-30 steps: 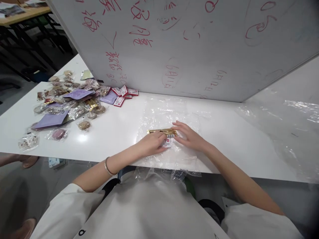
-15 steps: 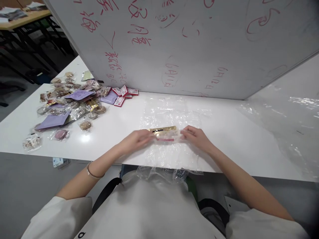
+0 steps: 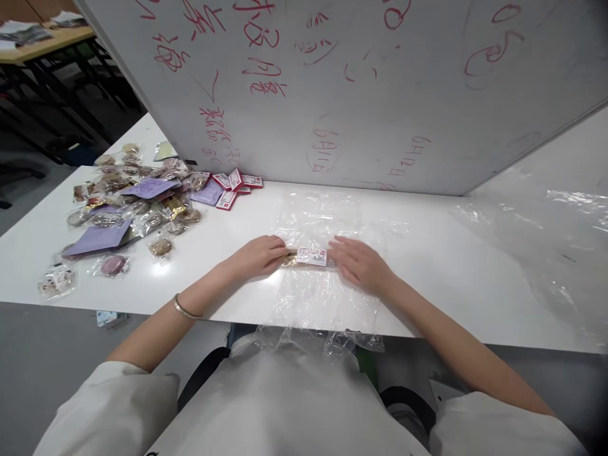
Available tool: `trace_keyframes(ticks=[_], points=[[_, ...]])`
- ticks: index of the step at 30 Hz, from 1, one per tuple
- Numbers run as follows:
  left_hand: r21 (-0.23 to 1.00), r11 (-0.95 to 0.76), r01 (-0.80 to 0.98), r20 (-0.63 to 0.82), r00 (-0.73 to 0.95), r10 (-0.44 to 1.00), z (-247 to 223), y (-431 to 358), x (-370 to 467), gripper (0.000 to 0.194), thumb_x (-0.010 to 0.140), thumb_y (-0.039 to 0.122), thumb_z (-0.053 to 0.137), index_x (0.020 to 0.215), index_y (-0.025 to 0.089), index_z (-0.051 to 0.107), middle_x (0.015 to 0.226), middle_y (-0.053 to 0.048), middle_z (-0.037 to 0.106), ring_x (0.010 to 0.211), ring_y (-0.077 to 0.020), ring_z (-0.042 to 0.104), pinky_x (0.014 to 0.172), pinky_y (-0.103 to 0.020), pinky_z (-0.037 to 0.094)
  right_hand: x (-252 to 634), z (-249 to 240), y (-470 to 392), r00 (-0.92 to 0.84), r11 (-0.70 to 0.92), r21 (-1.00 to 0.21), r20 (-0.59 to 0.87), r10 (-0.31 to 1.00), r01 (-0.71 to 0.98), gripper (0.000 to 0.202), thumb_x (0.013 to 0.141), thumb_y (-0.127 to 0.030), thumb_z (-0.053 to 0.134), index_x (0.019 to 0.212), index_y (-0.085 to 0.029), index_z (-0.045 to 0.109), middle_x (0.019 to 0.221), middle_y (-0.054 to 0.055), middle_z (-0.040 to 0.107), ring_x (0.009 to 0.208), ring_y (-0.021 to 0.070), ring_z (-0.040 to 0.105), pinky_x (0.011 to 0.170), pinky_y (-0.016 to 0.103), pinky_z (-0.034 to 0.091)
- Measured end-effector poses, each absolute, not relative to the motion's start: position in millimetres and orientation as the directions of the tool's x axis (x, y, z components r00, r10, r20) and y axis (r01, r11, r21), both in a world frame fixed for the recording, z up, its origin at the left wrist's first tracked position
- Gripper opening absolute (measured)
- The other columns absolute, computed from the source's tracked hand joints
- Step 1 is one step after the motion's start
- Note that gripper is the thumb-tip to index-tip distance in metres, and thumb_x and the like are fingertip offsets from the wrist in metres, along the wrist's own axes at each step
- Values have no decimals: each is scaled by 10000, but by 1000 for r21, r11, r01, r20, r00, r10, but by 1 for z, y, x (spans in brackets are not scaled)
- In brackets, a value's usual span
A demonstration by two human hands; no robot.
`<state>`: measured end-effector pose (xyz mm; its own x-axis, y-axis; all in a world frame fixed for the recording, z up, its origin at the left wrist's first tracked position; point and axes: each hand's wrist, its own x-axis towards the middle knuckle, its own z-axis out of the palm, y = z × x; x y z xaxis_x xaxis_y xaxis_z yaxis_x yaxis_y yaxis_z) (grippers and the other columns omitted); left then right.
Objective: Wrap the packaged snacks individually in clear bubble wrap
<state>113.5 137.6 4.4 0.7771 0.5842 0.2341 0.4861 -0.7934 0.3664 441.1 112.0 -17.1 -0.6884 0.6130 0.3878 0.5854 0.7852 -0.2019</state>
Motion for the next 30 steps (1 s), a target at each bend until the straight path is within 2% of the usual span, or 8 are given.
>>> trace_keyframes(ticks=[5, 9, 12, 17, 20, 23, 27, 30], points=[[488, -736, 470, 157, 781, 604, 5, 140, 90, 419, 923, 346, 545, 1337, 289, 579, 1366, -84, 611, 1267, -260, 564, 1037, -471, 443, 457, -25, 106, -707, 768, -373, 317, 632, 520, 525, 938, -234, 471, 1463, -253, 458, 1411, 83, 581, 1261, 256, 584, 952, 482, 565], [641, -527, 558, 178, 560, 809, 0, 137, 95, 286, 983, 357, 444, 1094, 254, 687, 1156, -71, 719, 1120, -222, 642, 979, -433, 464, 450, -24, 117, -395, 473, -657, 277, 876, 588, 281, 979, -342, 457, 1128, -289, 689, 1059, 16, 750, 938, 213, 714, 793, 407, 591], [771, -307, 558, 152, 306, 940, 0, 137, 108, 298, 979, 416, 445, 969, 196, 645, 977, -78, 720, 895, -195, 660, 801, -341, 506, 433, -18, 132, -142, 259, -805, 216, 966, 533, 292, 960, -453, 476, 1015, -227, 653, 948, 41, 732, 830, 202, 684, 724, 350, 538], [696, -149, 702, 90, 120, 989, -4, 145, 127, 244, 995, 335, 416, 1158, 188, 523, 658, 15, 584, 639, -171, 575, 651, -302, 466, 404, -19, 156, 47, 16, -643, 80, 996, 766, 325, 932, -441, 466, 1146, -209, 544, 866, 61, 680, 714, 231, 627, 672, 365, 475], [492, -302, 817, 284, 178, 942, -7, 150, 123, 253, 957, 261, 504, 1191, 181, 558, 873, -78, 651, 879, -234, 623, 801, -392, 494, 404, -21, 163, 33, 84, -509, 217, 976, 857, 423, 864, -399, 555, 1224, -179, 520, 1038, 123, 661, 809, 277, 646, 738, 437, 504], [384, -610, 693, 412, 463, 785, -4, 149, 109, 219, 962, 284, 527, 1134, 196, 628, 1255, -153, 608, 1179, -260, 566, 991, -456, 460, 420, -19, 160, -221, 401, -418, 415, 883, 815, 374, 869, -316, 553, 1215, -175, 575, 1252, 164, 610, 1119, 324, 609, 926, 506, 491], [510, -717, 475, 184, 754, 630, 0, 146, 96, 557, 920, 419, 607, 1429, 241, 468, 1495, -125, 483, 1354, -260, 477, 1114, -458, 401, 448, -13, 147, -643, 674, -453, 250, 724, 583, 503, 896, -254, 534, 1399, -264, 515, 1432, 62, 556, 1323, 267, 511, 1088, 476, 430], [638, -585, 501, 157, 659, 735, -2, 148, 99, 453, 969, 370, 505, 1408, 259, 526, 1455, -90, 544, 1348, -251, 497, 1137, -460, 370, 456, -14, 144, -586, 597, -568, 231, 776, 567, 493, 904, -265, 521, 1396, -286, 544, 1414, 37, 582, 1289, 259, 552, 1093, 465, 432]])
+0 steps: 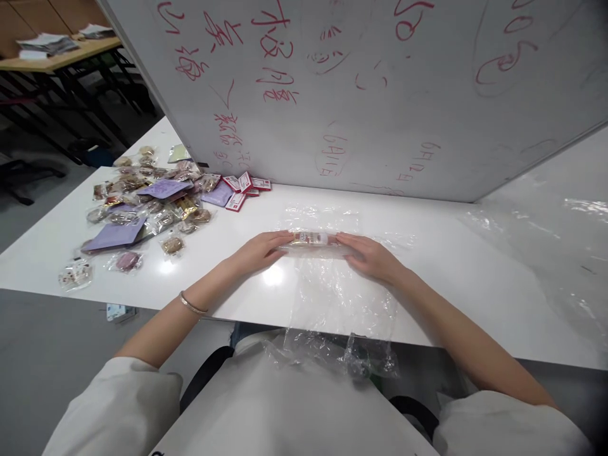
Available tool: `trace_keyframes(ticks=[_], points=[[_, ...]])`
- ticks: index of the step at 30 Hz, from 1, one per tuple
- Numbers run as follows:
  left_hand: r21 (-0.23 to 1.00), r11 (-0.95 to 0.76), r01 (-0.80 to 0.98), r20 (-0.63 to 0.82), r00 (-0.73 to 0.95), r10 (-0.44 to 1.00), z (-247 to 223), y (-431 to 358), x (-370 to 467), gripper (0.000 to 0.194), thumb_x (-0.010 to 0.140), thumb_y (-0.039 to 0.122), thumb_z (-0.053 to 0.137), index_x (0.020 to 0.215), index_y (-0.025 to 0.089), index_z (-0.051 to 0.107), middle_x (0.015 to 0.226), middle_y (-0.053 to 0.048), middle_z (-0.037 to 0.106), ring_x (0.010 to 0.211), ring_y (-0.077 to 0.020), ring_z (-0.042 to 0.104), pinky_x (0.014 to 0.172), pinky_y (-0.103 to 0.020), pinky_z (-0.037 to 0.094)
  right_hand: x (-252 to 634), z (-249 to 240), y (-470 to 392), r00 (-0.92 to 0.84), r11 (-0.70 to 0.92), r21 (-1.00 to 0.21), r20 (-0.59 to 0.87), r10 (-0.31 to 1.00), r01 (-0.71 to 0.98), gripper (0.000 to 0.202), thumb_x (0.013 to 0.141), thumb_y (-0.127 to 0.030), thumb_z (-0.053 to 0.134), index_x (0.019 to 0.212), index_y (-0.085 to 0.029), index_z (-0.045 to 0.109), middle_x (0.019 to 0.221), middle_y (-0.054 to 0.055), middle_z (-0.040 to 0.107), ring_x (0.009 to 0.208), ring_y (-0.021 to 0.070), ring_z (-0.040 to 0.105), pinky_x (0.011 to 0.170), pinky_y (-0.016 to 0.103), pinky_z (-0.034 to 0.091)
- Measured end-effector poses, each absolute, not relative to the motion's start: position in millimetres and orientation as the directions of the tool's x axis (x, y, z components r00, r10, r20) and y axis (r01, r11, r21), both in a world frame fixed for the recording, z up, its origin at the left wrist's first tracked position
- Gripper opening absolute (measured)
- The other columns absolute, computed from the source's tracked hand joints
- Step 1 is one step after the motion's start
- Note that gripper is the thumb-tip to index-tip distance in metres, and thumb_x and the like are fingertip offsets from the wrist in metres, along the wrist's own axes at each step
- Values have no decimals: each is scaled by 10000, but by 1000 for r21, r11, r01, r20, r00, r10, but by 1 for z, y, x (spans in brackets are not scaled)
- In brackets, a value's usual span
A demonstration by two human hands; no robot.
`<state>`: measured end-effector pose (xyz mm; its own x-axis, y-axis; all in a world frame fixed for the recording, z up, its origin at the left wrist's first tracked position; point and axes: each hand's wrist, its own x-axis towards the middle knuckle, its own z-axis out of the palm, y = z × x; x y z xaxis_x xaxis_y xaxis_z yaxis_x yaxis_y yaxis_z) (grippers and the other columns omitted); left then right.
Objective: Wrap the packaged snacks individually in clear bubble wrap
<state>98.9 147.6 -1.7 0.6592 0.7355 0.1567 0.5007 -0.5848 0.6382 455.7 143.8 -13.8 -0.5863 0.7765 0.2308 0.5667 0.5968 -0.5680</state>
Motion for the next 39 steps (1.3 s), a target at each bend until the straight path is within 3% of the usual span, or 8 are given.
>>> trace_keyframes(ticks=[3, 9, 14, 19, 25, 28, 34, 39], points=[[831, -322, 454, 109, 433, 895, -1, 152, 110, 354, 941, 431, 534, 1156, 216, 717, 1281, -99, 677, 1227, -262, 594, 1072, -432, 425, 448, -18, 153, -304, 385, -762, 256, 917, 520, 281, 913, -377, 543, 1108, -261, 710, 1116, 38, 733, 1047, 239, 679, 957, 412, 513], [979, 84, 185, -127, 236, 964, 7, 165, 126, 520, 864, 625, 558, 918, 139, 737, 903, -115, 737, 897, -235, 673, 839, -361, 506, 421, -19, 179, 77, 35, -903, 75, 994, 429, 354, 791, -518, 659, 966, -214, 611, 927, 24, 680, 819, 185, 626, 760, 323, 489], [925, 67, 375, -100, 70, 993, -2, 173, 131, 364, 881, 473, 555, 785, 141, 670, 757, -74, 646, 779, -226, 625, 772, -373, 495, 412, -4, 188, 153, -166, -673, -79, 985, 721, 489, 750, -564, 658, 1038, -184, 550, 1014, 91, 646, 868, 223, 601, 740, 330, 460], [645, -297, 704, 301, 124, 946, 6, 165, 135, 380, 845, 213, 638, 1220, 178, 588, 1316, -155, 529, 1281, -311, 465, 1085, -517, 362, 416, 19, 205, 177, -247, -343, -223, 959, 906, 634, 646, -711, 681, 938, -155, 599, 922, 145, 658, 833, 293, 611, 726, 390, 451], [158, -821, 549, 254, 781, 571, 26, 138, 157, 537, 897, 560, 597, 1286, 191, 593, 1584, -129, 334, 1524, -337, 119, 1238, -538, 127, 419, 25, 227, -68, -139, -532, -351, 934, 836, 389, 669, -543, 734, 730, -170, 639, 699, 17, 641, 658, 178, 585, 604, 274, 410], [170, -885, 433, 98, 886, 452, 24, 134, 171, 499, 973, 551, 461, 1327, 224, 590, 1623, -73, 285, 1537, -279, 99, 1255, -460, 90, 410, 26, 235, -51, -94, -549, -243, 969, 831, 311, 742, -470, 691, 822, -172, 657, 822, 18, 682, 742, 167, 601, 638, 250, 410], [197, -695, 692, 3, 708, 706, -5, 155, 184, 510, 1019, 375, 375, 1512, 247, 381, 1657, -82, 163, 1530, -339, 68, 1215, -580, 85, 375, 30, 228, 98, -46, -425, 100, 990, 904, 208, 797, -311, 674, 924, -149, 702, 932, 99, 728, 891, 240, 650, 773, 304, 453], [312, -686, 658, 41, 712, 701, -14, 165, 179, 478, 980, 349, 431, 1441, 226, 468, 1647, -86, 208, 1535, -317, 70, 1224, -562, 98, 359, 13, 195, -277, 315, -497, 149, 949, 809, 326, 952, -246, 431, 1089, -225, 726, 1071, 54, 752, 1002, 217, 691, 907, 314, 486]])
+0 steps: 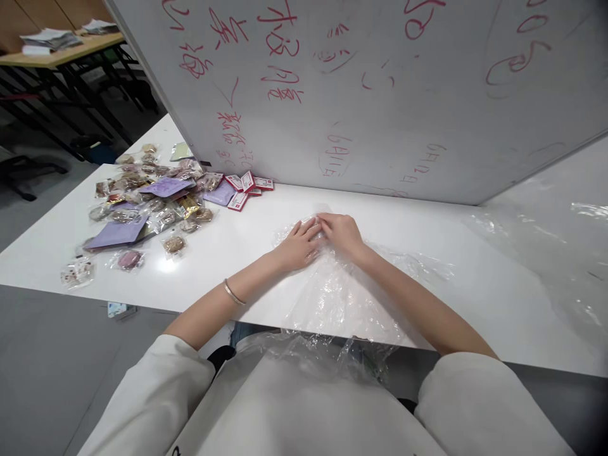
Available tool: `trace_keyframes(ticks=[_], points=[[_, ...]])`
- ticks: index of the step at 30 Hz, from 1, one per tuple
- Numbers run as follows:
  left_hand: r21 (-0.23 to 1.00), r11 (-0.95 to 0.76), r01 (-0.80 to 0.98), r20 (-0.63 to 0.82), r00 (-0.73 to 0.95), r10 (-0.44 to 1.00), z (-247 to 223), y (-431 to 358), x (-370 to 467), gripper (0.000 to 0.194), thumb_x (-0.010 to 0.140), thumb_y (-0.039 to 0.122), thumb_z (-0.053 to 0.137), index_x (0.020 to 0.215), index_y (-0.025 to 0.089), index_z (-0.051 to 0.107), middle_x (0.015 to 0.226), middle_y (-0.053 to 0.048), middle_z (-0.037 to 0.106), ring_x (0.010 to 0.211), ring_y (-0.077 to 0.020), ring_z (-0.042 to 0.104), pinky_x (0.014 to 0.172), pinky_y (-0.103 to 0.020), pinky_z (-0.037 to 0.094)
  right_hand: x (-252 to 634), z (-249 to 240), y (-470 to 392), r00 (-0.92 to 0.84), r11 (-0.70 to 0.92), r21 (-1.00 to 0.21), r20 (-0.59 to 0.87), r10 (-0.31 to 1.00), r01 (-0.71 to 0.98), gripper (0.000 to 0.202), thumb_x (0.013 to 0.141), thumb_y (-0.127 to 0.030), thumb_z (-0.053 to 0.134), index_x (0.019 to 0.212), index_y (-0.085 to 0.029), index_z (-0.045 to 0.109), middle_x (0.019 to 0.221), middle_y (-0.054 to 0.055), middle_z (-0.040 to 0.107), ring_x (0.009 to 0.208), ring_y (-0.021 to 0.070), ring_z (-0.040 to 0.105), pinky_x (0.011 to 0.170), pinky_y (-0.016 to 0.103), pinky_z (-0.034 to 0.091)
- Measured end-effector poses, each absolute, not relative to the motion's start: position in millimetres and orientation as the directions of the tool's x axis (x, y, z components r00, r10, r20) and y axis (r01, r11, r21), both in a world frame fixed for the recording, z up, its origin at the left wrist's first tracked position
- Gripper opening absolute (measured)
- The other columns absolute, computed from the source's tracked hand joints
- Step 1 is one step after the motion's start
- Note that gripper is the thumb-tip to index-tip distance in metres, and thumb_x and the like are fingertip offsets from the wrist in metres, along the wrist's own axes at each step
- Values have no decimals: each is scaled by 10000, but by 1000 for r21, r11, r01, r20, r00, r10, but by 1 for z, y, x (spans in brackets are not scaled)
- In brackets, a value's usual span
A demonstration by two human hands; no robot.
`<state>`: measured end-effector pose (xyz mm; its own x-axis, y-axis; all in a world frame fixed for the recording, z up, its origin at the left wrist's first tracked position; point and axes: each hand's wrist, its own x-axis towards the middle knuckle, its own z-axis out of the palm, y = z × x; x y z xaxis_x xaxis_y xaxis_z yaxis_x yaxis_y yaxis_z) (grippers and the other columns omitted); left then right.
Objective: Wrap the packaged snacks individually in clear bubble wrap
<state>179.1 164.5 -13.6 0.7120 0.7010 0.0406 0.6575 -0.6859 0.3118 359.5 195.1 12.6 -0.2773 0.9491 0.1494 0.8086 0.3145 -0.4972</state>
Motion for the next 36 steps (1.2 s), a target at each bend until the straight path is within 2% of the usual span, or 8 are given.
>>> trace_keyframes(ticks=[6, 13, 18, 23, 26, 31, 33, 36], points=[[508, -687, 520, 14, 792, 610, 7, 163, 118, 653, 825, 286, 590, 1457, 314, 427, 1646, -19, 220, 1527, -343, 111, 1212, -619, 96, 382, -1, 187, -608, 574, -508, 119, 785, 642, 622, 800, -213, 588, 1418, -218, 521, 1502, 77, 487, 1414, 247, 416, 1160, 415, 358], [567, -600, 564, -29, 742, 670, 13, 165, 88, 678, 816, 140, 526, 1448, 380, 461, 1585, -28, 365, 1428, -278, 380, 1134, -506, 360, 370, -3, 200, -650, 636, -392, 117, 751, 664, 560, 812, -208, 617, 1367, -236, 544, 1406, 111, 554, 1286, 308, 524, 1039, 460, 458], [661, -583, 473, 226, 616, 755, 14, 167, 103, 508, 877, 378, 649, 1372, 321, 547, 1394, -91, 565, 1256, -254, 539, 1046, -455, 448, 375, 11, 217, -579, 548, -597, 163, 799, 586, 421, 892, -219, 525, 1311, -261, 542, 1314, 54, 635, 1144, 229, 612, 977, 374, 460], [500, -602, 623, 597, 256, 761, 34, 158, 129, 809, 825, 597, 673, 1503, 323, 326, 1557, -113, 354, 1451, -343, 286, 1179, -557, 248, 380, 39, 213, -340, 351, -717, 166, 925, 603, 256, 890, -470, 578, 994, -237, 601, 836, -2, 642, 760, 166, 559, 707, 274, 409], [399, -602, 691, 683, 214, 698, 51, 155, 148, 625, 967, 533, 476, 1520, 330, 266, 1603, -97, 269, 1517, -320, 145, 1207, -541, 174, 381, 55, 200, -317, 316, -713, 137, 938, 626, 269, 897, -504, 569, 933, -238, 576, 712, -23, 536, 660, 142, 464, 623, 266, 339], [492, -601, 630, 490, 370, 789, 60, 163, 168, 755, 882, 665, 538, 1468, 211, 391, 1515, -187, 411, 1399, -357, 391, 1093, -499, 366, 387, 75, 170, -502, 357, -738, 28, 864, 573, 290, 930, -523, 525, 874, -239, 538, 717, -24, 513, 632, 131, 435, 607, 271, 327], [641, -523, 562, 316, 428, 847, 59, 163, 171, 684, 832, 649, 625, 1316, 171, 555, 1240, -170, 635, 1094, -300, 617, 895, -413, 492, 389, 80, 160, -565, 387, -740, 11, 825, 550, 279, 943, -503, 510, 862, -239, 550, 727, -21, 525, 638, 131, 445, 614, 274, 342], [856, -341, 388, 93, 534, 840, 61, 156, 174, 418, 836, 556, 661, 1012, 178, 680, 810, -48, 677, 716, -169, 599, 644, -288, 460, 391, 81, 148, -584, 368, -789, 15, 812, 492, 219, 928, -463, 550, 934, -251, 603, 799, -7, 589, 691, 141, 515, 648, 284, 400]])
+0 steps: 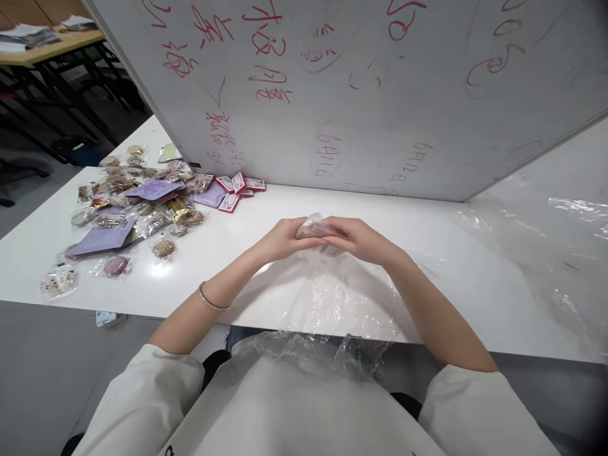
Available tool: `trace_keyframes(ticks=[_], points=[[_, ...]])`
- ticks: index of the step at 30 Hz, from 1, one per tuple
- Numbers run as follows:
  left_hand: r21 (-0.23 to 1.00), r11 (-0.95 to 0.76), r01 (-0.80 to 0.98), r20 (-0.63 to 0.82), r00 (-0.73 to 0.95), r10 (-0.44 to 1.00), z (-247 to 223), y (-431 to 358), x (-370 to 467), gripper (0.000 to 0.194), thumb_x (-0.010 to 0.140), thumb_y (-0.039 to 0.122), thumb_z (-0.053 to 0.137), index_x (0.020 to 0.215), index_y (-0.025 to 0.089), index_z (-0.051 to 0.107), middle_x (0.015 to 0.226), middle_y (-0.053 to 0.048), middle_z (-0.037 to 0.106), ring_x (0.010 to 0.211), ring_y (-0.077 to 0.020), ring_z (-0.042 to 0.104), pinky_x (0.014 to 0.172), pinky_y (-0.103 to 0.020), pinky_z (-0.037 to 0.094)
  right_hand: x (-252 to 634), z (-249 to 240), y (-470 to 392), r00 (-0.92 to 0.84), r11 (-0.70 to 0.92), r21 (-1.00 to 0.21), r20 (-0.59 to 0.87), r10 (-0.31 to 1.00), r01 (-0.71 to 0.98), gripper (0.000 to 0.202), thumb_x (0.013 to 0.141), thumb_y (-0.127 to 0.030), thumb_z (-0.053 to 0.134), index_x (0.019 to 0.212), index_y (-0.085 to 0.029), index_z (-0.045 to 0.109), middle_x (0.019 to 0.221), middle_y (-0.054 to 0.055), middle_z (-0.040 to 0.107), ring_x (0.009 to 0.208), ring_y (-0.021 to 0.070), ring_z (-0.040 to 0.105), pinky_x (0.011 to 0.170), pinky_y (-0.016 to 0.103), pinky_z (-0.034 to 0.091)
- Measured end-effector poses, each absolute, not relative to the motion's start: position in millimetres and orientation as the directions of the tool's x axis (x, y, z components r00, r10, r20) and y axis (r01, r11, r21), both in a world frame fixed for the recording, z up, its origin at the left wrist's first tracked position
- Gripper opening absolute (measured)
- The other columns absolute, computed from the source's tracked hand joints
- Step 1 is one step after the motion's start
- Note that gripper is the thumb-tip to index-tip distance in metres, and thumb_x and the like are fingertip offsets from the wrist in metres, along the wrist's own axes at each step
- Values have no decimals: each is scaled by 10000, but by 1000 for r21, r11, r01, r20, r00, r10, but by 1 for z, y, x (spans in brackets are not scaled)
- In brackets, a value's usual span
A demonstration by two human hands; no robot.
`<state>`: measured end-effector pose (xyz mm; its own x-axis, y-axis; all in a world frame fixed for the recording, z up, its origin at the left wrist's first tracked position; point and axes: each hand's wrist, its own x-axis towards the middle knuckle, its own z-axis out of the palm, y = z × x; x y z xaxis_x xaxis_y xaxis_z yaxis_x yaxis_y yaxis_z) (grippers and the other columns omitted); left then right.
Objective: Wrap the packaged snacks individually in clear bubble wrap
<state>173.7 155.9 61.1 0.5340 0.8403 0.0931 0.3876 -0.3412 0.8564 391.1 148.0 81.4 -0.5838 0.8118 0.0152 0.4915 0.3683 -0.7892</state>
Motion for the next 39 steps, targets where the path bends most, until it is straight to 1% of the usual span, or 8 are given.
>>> trace_keyframes(ticks=[6, 12, 16, 19, 22, 30, 36, 39], points=[[959, -191, 211, 70, 474, 878, 64, 140, 197, 339, 857, 481, 629, 685, 190, 600, 610, 6, 531, 586, -116, 469, 564, -283, 365, 416, 71, 135, -294, 48, -980, -10, 956, 191, 732, 650, -441, 847, 1295, -283, 538, 1257, 85, 628, 1122, 251, 610, 901, 391, 524], [944, -218, 246, 117, 368, 922, 50, 148, 234, 447, 925, 593, 502, 733, 197, 583, 720, -38, 556, 724, -178, 564, 660, -331, 463, 445, 63, 126, -346, -189, -982, -169, 923, -26, 474, 758, -455, 757, 1157, -207, 691, 1185, 101, 705, 1100, 250, 660, 971, 411, 523], [686, -446, 575, 444, 154, 883, 45, 151, 248, 412, 945, 531, 520, 1176, 193, 559, 1285, -163, 522, 1275, -314, 471, 1045, -494, 409, 454, 54, 131, -4, -94, -990, -95, 996, -104, 374, 749, -406, 764, 1044, -186, 699, 1123, 85, 725, 1109, 241, 663, 970, 392, 546], [413, -727, 549, 536, 499, 681, 34, 142, 250, 508, 973, 504, 478, 1377, 202, 420, 1488, -171, 399, 1476, -309, 258, 1189, -521, 258, 481, 44, 129, 415, 77, -986, 9, 910, -149, 316, 796, -435, 666, 1013, -206, 650, 1131, 71, 704, 1147, 238, 647, 932, 403, 589], [318, -875, 364, 296, 839, 456, 11, 133, 249, 601, 981, 559, 431, 1479, 233, 352, 1599, -135, 307, 1522, -301, 170, 1234, -520, 165, 525, 29, 109, 723, 142, -980, -2, 691, -139, 277, 829, -432, 565, 1025, -239, 597, 1157, 53, 666, 1143, 221, 650, 930, 406, 601], [368, -835, 410, 90, 878, 470, -27, 138, 251, 658, 984, 580, 410, 1561, 300, 262, 1636, -63, 225, 1512, -299, 207, 1239, -500, 147, 653, 46, 107, 968, -121, -989, 56, 246, 88, 421, 944, -342, 325, 1295, -185, 496, 1294, 109, 579, 1192, 237, 599, 856, 377, 580], [382, -816, 433, 91, 861, 500, -22, 135, 254, 629, 984, 566, 428, 1551, 335, 284, 1634, -39, 241, 1513, -288, 211, 1238, -515, 153, 710, 104, 197, 919, -502, -836, 6, 394, 221, 638, 1028, -396, 172, 1460, 43, 339, 1445, 355, 371, 1318, 306, 483, 931, 443, 454], [405, -772, 490, 85, 821, 565, -22, 136, 251, 494, 1020, 493, 389, 1498, 368, 393, 1628, -11, 266, 1507, -284, 231, 1226, -535, 187, 688, 87, 202, 865, -633, -672, 24, 502, 385, 740, 978, -495, 372, 1537, -28, 237, 1570, 330, 192, 1470, 356, 260, 1104, 522, 310]])
